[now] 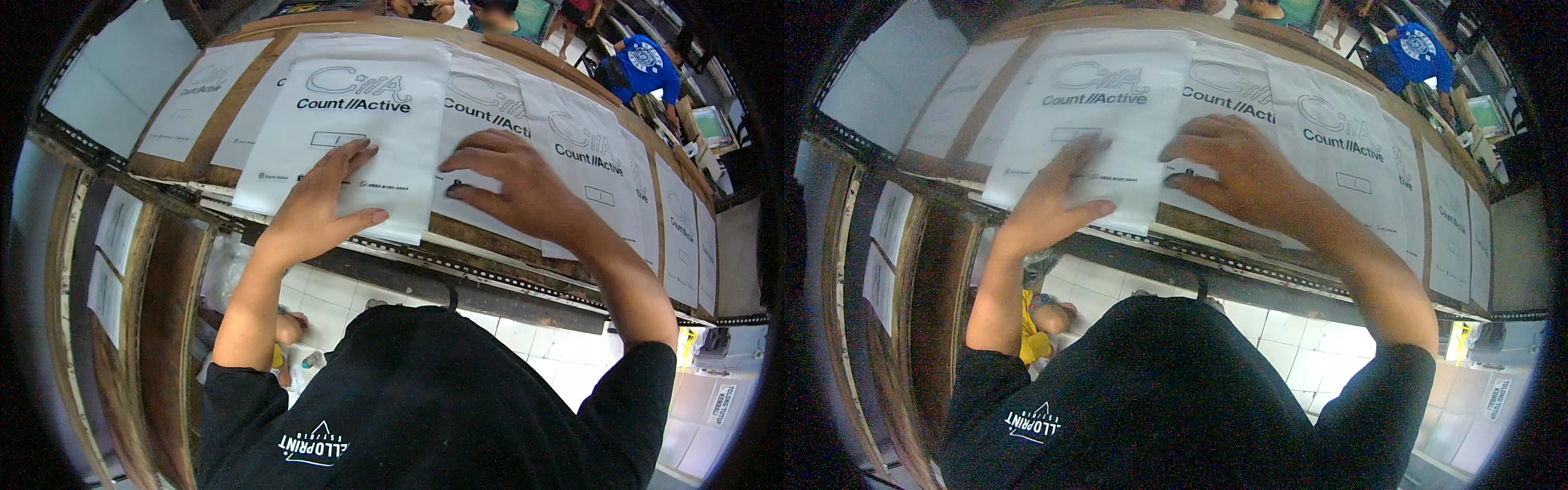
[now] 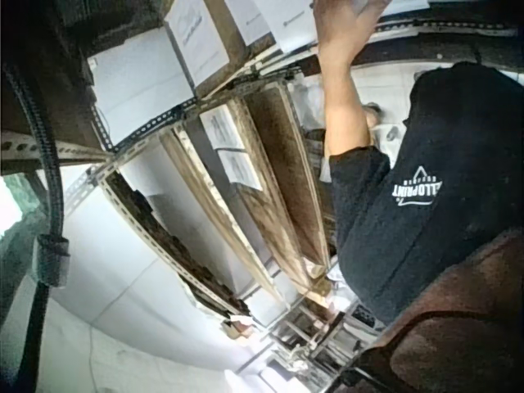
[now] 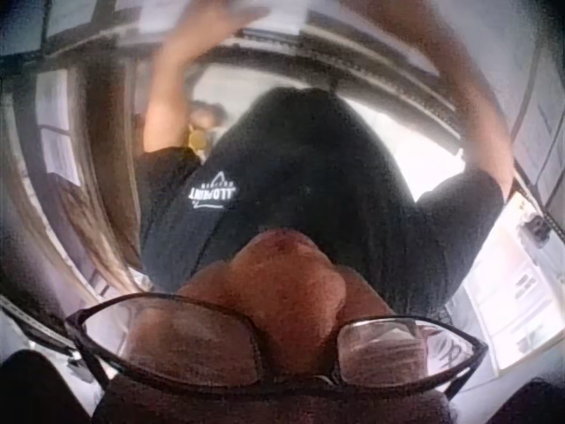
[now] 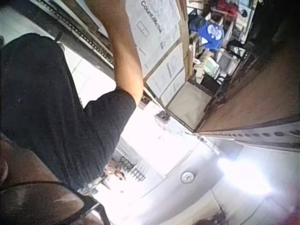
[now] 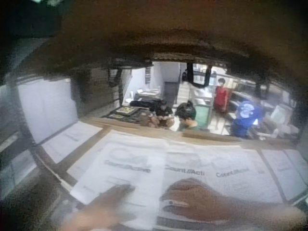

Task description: The person takes printed plastic bags from a stack, places them on a table, uses a marker to label them, and then places the finished bags on a shelf.

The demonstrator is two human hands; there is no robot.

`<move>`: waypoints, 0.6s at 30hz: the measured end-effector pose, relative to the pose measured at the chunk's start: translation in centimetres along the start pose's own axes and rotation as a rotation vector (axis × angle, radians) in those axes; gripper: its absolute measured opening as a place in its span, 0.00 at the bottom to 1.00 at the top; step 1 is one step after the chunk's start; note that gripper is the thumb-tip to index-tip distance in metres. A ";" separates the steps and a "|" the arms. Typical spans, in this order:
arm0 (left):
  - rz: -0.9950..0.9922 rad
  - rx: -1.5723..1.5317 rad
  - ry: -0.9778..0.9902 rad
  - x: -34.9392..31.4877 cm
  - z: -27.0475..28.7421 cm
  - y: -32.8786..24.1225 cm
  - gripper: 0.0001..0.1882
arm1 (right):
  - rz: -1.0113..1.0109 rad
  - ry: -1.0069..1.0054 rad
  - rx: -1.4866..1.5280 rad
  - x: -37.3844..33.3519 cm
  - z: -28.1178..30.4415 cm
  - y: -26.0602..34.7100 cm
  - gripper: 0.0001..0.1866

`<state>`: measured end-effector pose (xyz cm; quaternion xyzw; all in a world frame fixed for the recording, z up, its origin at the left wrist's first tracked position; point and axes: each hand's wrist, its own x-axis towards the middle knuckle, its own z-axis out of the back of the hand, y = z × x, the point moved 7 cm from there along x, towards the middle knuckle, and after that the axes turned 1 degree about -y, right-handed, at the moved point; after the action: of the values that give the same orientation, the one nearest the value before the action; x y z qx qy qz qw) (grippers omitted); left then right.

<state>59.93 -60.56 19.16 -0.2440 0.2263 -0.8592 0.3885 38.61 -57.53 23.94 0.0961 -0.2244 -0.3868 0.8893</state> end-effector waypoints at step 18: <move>-0.024 -0.034 0.014 0.6 0.8 0.6 0.31 | -0.038 0.011 0.150 6.0 -5.2 -3.0 0.10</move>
<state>60.40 -61.61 19.57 -0.2472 0.2404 -0.8616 0.3725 42.74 -63.92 20.27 0.1688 -0.2460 -0.3854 0.8731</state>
